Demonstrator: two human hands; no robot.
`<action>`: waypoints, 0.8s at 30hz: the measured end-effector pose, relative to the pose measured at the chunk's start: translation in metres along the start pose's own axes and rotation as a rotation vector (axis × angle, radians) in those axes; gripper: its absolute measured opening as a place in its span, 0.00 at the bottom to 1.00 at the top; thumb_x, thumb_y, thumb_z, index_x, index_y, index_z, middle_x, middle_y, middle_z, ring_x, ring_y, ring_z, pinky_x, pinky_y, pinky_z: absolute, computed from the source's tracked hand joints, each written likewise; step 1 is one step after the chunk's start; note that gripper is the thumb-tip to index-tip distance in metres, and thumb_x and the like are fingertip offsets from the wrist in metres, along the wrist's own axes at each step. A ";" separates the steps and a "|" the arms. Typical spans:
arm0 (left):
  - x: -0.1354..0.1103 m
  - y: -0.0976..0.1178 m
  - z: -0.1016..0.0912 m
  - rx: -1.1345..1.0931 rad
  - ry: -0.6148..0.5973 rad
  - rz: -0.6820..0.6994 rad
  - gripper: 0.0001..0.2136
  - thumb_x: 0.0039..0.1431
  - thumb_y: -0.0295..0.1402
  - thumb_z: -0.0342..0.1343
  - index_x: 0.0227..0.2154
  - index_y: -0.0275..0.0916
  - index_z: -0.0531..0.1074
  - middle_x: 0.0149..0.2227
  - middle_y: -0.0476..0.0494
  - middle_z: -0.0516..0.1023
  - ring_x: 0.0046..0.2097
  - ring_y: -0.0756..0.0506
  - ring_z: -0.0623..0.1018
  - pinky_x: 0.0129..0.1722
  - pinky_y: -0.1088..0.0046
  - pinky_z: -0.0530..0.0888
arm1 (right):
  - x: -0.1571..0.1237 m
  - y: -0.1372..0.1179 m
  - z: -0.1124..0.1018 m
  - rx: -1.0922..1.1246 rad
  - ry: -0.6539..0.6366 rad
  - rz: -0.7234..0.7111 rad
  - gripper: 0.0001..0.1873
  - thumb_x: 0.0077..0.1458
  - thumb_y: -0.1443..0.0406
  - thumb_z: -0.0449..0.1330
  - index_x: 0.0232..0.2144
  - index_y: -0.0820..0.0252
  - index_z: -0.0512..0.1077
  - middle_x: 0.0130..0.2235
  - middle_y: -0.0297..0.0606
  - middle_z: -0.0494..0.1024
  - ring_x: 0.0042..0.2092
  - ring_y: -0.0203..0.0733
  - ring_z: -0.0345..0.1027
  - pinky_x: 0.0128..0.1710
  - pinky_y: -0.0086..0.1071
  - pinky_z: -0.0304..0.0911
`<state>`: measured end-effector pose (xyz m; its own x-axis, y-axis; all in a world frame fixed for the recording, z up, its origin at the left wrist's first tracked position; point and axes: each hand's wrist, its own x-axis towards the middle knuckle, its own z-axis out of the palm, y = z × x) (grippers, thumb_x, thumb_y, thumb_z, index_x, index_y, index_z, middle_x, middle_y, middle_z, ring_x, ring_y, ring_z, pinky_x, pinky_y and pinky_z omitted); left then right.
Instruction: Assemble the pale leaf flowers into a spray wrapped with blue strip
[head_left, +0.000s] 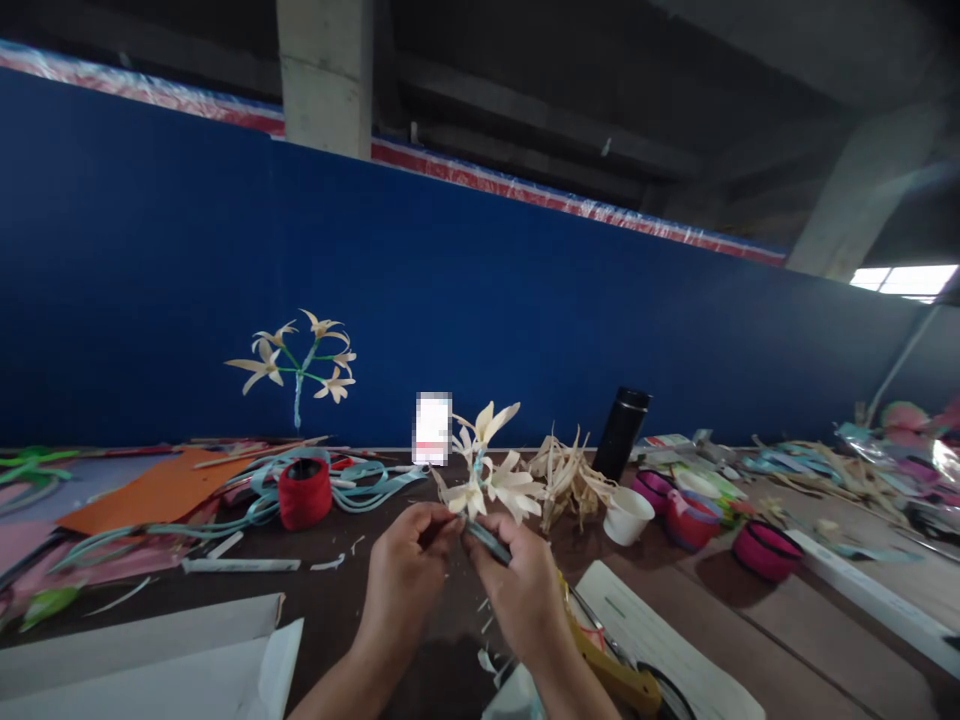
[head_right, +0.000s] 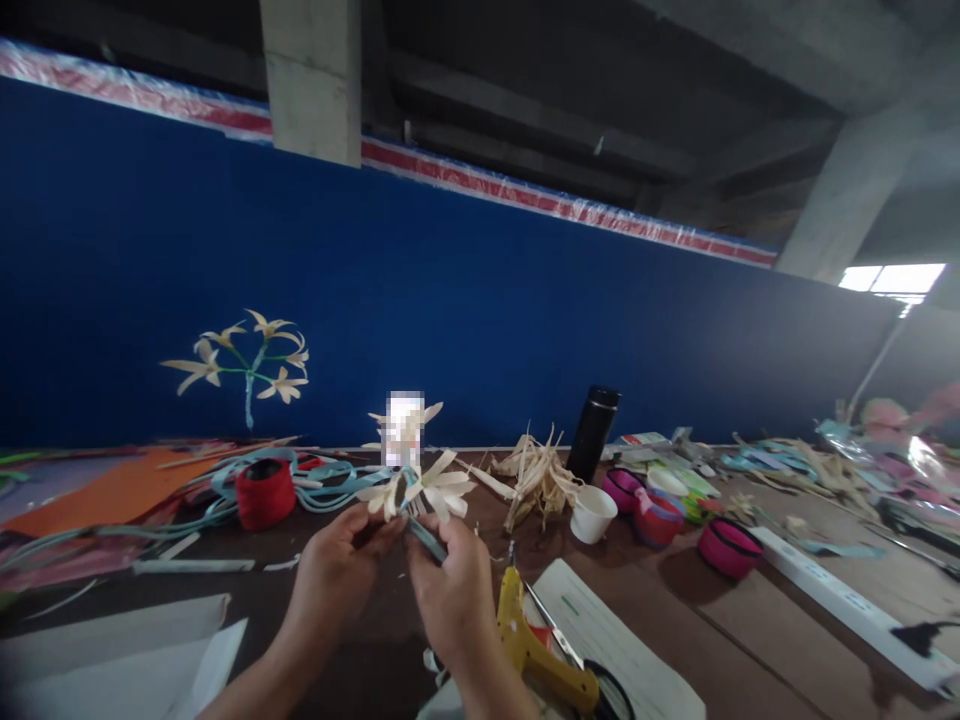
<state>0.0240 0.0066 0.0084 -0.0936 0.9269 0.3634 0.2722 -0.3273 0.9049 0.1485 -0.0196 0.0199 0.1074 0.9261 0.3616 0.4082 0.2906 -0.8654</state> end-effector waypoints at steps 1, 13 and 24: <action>0.000 0.000 0.000 0.007 0.004 -0.003 0.08 0.49 0.37 0.54 0.29 0.39 0.73 0.29 0.49 0.78 0.31 0.48 0.75 0.33 0.76 0.68 | 0.000 -0.001 0.000 0.000 -0.010 0.002 0.10 0.51 0.61 0.58 0.33 0.61 0.75 0.28 0.34 0.77 0.29 0.39 0.69 0.29 0.25 0.62; 0.006 0.003 -0.004 -0.057 -0.041 -0.044 0.09 0.48 0.36 0.56 0.32 0.39 0.74 0.32 0.47 0.79 0.34 0.47 0.76 0.36 0.74 0.69 | 0.005 0.012 0.005 0.074 0.015 -0.119 0.12 0.53 0.62 0.57 0.38 0.57 0.76 0.36 0.37 0.80 0.38 0.43 0.72 0.40 0.29 0.63; 0.006 0.006 -0.009 0.048 -0.019 0.007 0.06 0.48 0.34 0.55 0.28 0.39 0.74 0.28 0.49 0.79 0.31 0.47 0.76 0.33 0.75 0.69 | 0.014 0.013 -0.003 -0.023 0.033 -0.273 0.11 0.51 0.67 0.58 0.37 0.55 0.77 0.40 0.39 0.77 0.44 0.44 0.68 0.45 0.34 0.60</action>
<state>0.0169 0.0086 0.0176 -0.0736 0.9280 0.3653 0.3186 -0.3252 0.8904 0.1578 -0.0031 0.0150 0.0203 0.8059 0.5916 0.4465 0.5222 -0.7266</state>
